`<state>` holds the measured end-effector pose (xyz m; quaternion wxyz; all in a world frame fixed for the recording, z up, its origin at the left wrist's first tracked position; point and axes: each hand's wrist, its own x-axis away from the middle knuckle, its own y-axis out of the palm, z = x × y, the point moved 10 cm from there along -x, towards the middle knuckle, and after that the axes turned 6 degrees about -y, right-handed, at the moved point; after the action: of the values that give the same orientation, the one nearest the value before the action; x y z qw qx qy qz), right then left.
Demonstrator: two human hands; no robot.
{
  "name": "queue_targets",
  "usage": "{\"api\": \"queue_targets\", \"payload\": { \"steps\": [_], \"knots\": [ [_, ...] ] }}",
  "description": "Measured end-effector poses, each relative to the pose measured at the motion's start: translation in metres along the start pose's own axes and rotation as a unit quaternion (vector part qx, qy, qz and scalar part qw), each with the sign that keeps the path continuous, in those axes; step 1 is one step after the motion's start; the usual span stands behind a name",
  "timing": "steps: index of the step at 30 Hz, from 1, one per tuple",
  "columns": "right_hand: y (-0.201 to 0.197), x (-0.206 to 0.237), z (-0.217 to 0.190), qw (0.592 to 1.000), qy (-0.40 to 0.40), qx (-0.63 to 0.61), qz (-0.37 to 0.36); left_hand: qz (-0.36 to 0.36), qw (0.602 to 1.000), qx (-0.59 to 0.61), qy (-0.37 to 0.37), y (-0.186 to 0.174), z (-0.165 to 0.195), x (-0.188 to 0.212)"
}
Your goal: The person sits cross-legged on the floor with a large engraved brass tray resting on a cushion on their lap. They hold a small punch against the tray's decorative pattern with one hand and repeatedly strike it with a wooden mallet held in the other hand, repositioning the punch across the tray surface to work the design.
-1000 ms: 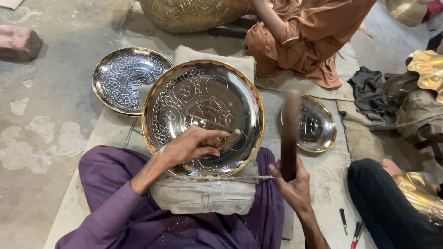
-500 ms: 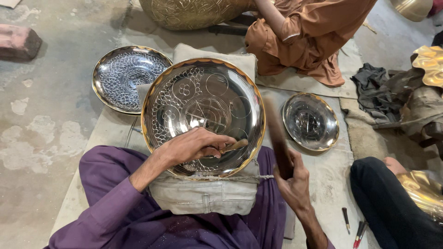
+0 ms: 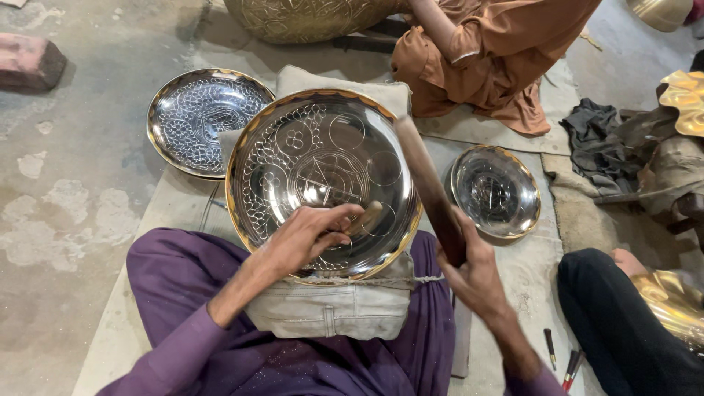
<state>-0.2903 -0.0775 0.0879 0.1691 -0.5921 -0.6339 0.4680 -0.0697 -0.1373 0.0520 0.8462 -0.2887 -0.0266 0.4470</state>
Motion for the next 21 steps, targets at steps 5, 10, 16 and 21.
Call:
{"api": "queue_targets", "payload": {
  "steps": [5,10,16,21],
  "knots": [
    [-0.005,-0.039,-0.005,0.971,0.062,0.189,-0.135,0.113,0.99,0.074,-0.051,-0.004,-0.012,0.017],
    [0.004,-0.076,-0.029,0.937,0.071,0.216,-0.267,0.202,0.962,0.108,-0.15,-0.004,-0.029,0.033],
    [0.001,-0.111,-0.099,0.96,-0.076,0.172,-0.209,0.261,0.942,0.095,-0.189,-0.009,-0.027,0.046],
    [0.007,-0.113,-0.105,0.916,-0.071,0.295,-0.262,0.279,0.934,0.112,-0.191,-0.013,-0.027,0.048]
  ]
}}
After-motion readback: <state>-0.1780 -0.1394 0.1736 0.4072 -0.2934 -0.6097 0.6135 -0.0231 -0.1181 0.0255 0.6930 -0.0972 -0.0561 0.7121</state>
